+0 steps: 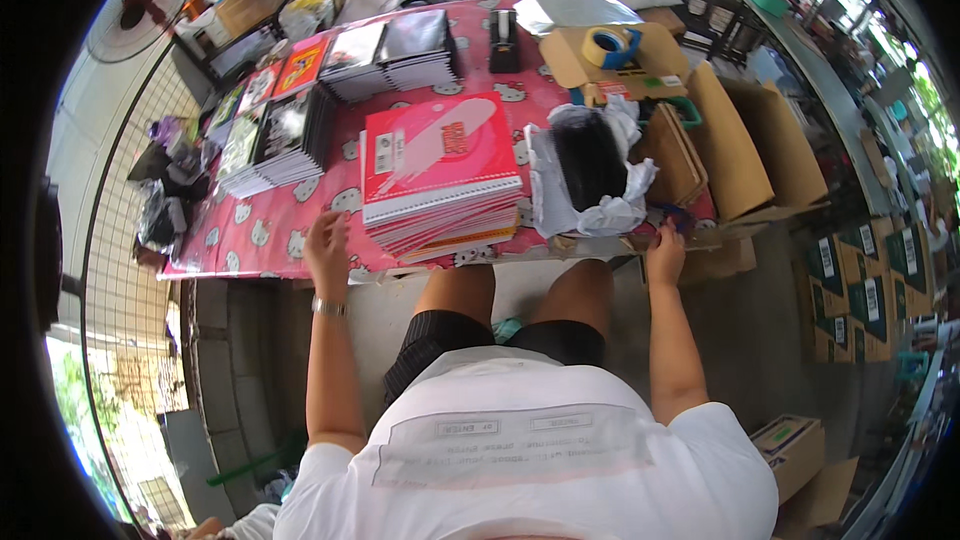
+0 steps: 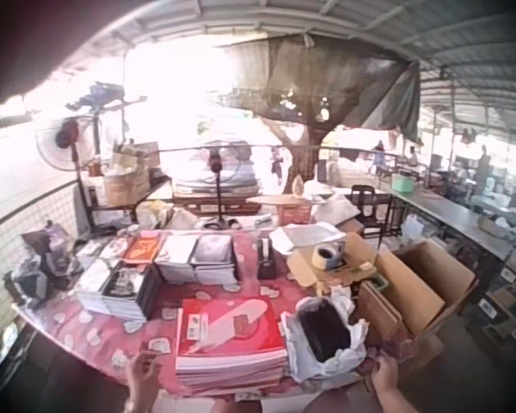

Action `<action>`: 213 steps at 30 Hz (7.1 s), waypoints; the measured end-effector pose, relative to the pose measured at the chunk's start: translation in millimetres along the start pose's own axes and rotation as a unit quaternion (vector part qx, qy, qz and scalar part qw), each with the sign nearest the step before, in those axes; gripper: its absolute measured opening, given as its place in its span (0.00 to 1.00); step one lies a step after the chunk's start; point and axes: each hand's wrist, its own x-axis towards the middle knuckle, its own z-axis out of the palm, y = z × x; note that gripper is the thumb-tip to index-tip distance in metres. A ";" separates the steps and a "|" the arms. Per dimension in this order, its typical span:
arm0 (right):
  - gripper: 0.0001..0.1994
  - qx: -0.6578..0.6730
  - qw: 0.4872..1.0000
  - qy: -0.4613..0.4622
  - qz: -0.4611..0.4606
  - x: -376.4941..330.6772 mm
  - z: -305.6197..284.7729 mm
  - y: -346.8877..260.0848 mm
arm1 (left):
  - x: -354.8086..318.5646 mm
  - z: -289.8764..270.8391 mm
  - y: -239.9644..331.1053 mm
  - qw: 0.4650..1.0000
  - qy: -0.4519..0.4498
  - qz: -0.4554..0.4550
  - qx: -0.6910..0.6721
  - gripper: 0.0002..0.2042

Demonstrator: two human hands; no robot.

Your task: The person removes notebooks from a cardboard box and places them into organized stacks on a table.

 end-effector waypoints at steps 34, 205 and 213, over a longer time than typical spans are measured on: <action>0.33 0.672 0.567 -0.419 0.226 -19.6 35.1 -240.5 | 22.0 -79.4 2.7 0.891 0.133 -0.130 -0.415 0.17; 0.34 0.739 0.390 -0.520 -0.177 243.6 -153.8 -284.9 | 60.9 77.9 224.2 0.892 -0.114 0.403 0.170 0.21; 0.34 0.754 0.346 -0.525 -0.188 249.9 -150.8 -291.8 | 64.6 80.2 223.3 0.902 -0.135 0.372 0.170 0.21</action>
